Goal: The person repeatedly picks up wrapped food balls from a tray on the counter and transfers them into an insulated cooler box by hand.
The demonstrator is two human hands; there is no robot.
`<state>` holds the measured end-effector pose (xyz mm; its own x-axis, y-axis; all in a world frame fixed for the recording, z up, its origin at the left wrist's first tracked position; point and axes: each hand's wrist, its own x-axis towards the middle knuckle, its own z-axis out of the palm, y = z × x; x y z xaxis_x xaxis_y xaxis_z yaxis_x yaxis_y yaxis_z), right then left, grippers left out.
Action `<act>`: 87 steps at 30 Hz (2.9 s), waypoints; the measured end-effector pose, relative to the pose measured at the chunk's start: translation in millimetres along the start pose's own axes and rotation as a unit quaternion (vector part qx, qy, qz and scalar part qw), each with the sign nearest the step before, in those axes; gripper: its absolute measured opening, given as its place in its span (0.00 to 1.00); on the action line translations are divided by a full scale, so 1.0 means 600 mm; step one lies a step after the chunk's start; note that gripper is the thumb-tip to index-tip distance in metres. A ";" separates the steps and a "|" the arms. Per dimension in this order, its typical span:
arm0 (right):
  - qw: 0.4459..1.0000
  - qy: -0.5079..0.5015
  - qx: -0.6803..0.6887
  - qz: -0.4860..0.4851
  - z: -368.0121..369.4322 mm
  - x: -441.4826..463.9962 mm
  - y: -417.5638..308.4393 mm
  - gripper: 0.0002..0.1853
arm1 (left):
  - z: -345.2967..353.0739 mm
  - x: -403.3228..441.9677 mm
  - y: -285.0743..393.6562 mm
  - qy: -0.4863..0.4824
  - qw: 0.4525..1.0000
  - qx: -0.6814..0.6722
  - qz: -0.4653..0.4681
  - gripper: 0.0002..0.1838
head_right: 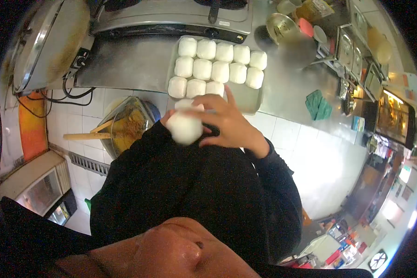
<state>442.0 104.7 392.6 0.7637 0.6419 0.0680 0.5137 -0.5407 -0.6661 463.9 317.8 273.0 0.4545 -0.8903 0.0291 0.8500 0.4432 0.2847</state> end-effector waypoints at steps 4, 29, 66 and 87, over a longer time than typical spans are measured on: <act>0.962 0.121 0.217 0.116 0.013 0.014 0.049 0.34 | 0.018 0.011 0.047 -0.211 0.950 0.205 -0.105 0.57; 0.917 0.087 0.385 -0.060 0.034 0.052 0.034 0.34 | 0.017 -0.067 0.067 -0.160 0.976 0.146 -0.012 0.67; 0.943 0.049 -0.099 0.313 0.315 0.226 0.158 0.38 | 0.042 -0.043 0.115 -0.229 0.927 0.289 -0.067 0.42; 0.449 0.602 0.651 0.111 0.267 -0.442 0.114 0.29 | 0.153 0.217 -0.338 -0.438 0.761 0.099 -0.469 0.41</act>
<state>211.8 -15.6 209.9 0.8006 -0.5314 -0.2769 0.3069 0.7605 -0.5723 326.3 102.8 307.0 -0.7518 -0.5726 0.3269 0.5955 -0.3769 0.7094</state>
